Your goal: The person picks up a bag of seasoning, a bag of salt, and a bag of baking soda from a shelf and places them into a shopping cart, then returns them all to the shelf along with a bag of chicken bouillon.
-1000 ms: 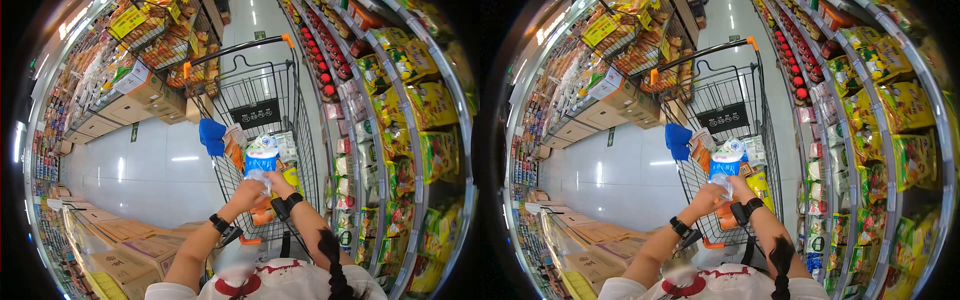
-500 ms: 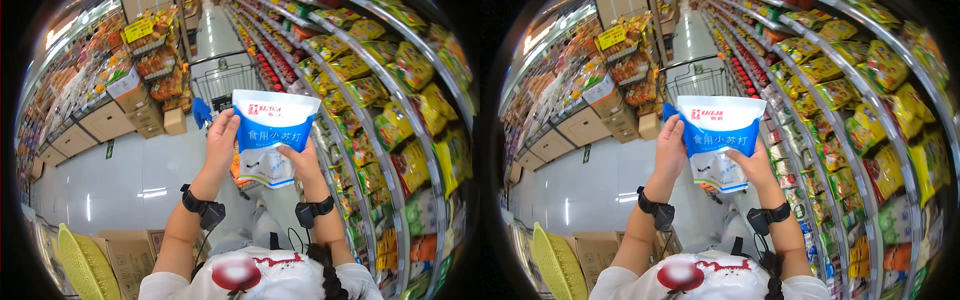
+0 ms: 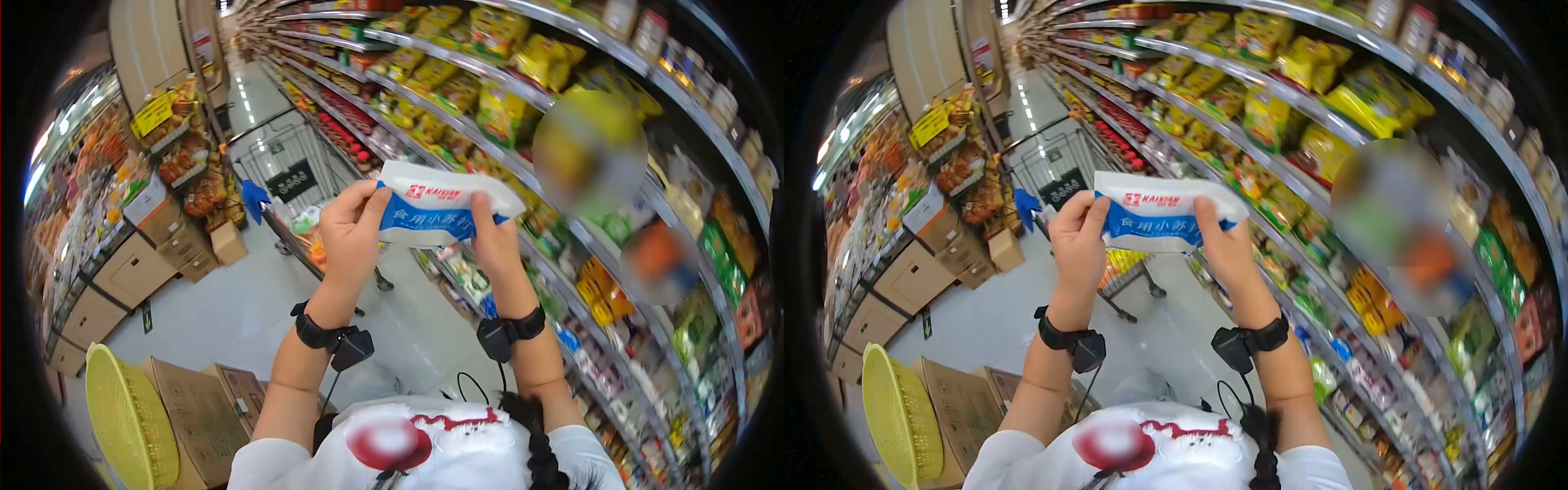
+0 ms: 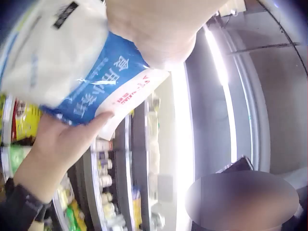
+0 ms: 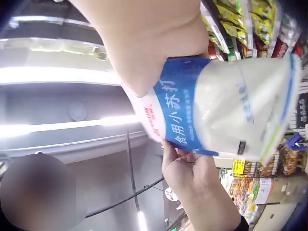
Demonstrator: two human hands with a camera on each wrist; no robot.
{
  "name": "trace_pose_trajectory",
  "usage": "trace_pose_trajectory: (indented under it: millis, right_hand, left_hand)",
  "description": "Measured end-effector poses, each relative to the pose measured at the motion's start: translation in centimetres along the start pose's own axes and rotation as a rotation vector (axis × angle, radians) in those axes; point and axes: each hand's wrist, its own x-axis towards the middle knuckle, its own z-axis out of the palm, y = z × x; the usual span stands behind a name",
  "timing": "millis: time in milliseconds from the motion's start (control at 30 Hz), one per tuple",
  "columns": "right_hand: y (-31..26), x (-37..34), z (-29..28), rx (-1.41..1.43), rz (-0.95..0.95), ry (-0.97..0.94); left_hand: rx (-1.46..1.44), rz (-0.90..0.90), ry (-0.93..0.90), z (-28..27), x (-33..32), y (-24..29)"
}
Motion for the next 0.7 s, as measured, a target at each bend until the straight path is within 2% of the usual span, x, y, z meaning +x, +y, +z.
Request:
trace_pose_trajectory:
  millis: [33,67,100,167,200,233,267,300,367,433,467,500,533,600,667,700]
  right_hand:
    - [-1.3,-1.5,-1.5,0.075,0.051,0.032]
    - [-2.9,-3.1,-3.0,0.057,0.04,0.065]
    - [-4.3,-4.5,-4.5,0.073,0.069,0.124]
    - [-7.1,-7.6,-7.4,0.083,0.089,0.236]
    - [-8.7,-9.1,-8.7,0.198,0.131,0.289]
    - [-10.2,-10.6,-10.0,0.312,0.165,0.336]
    - [-11.2,-11.9,-11.5,0.298,0.147,0.37]
    - [-11.9,-13.1,-13.0,0.441,0.165,0.358]
    - [-14.2,-15.1,-14.9,0.653,0.209,0.352]
    - [-17.2,-17.2,-15.9,0.735,0.247,0.314]
    - [-18.6,-18.4,-16.1,0.834,0.299,0.259]
    - [-19.8,-19.9,-16.0,0.746,0.303,0.315]
    - [-19.1,-21.6,-16.7,0.654,0.252,0.304]
    - [-20.6,-24.3,-16.5,0.411,0.189,0.28]
    - [-21.6,-26.2,-18.8,0.371,0.146,0.235]
    - [-22.4,-26.8,-19.9,0.262,0.129,0.115]
  left_hand:
    - [-0.15,-0.024,-0.017,1.5,-2.6,0.8]
    - [-0.166,-0.051,-0.044,2.9,-4.1,1.3]
    - [-0.283,-0.182,-0.122,4.2,-4.9,1.6]
    - [-0.469,-0.409,-0.322,6.6,-7.3,2.1]
    - [-0.48,-0.429,-0.366,7.6,-9.1,2.1]
    - [-0.512,-0.515,-0.507,8.5,-11.1,2.0]
    - [-0.544,-0.596,-0.644,9.2,-13.1,1.7]
    - [-0.626,-0.812,-0.802,9.4,-15.3,0.9]
    - [-0.983,-1.283,-0.976,11.0,-19.1,2.0]
    - [-1.215,-1.408,-1.075,13.0,-24.5,1.5]
    - [-0.741,-1.363,-1.177,14.3,-25.2,5.8]
    - [-1.331,-1.766,-1.135,15.5,-28.3,3.9]
    - [-1.633,-1.849,-1.221,16.7,-29.8,5.4]
    - [-1.708,-1.812,-1.252,17.1,-33.7,4.3]
    - [-1.812,-1.765,-1.29,17.2,-35.6,3.7]
    - [-1.917,-1.706,-1.287,17.3,-36.1,3.5]
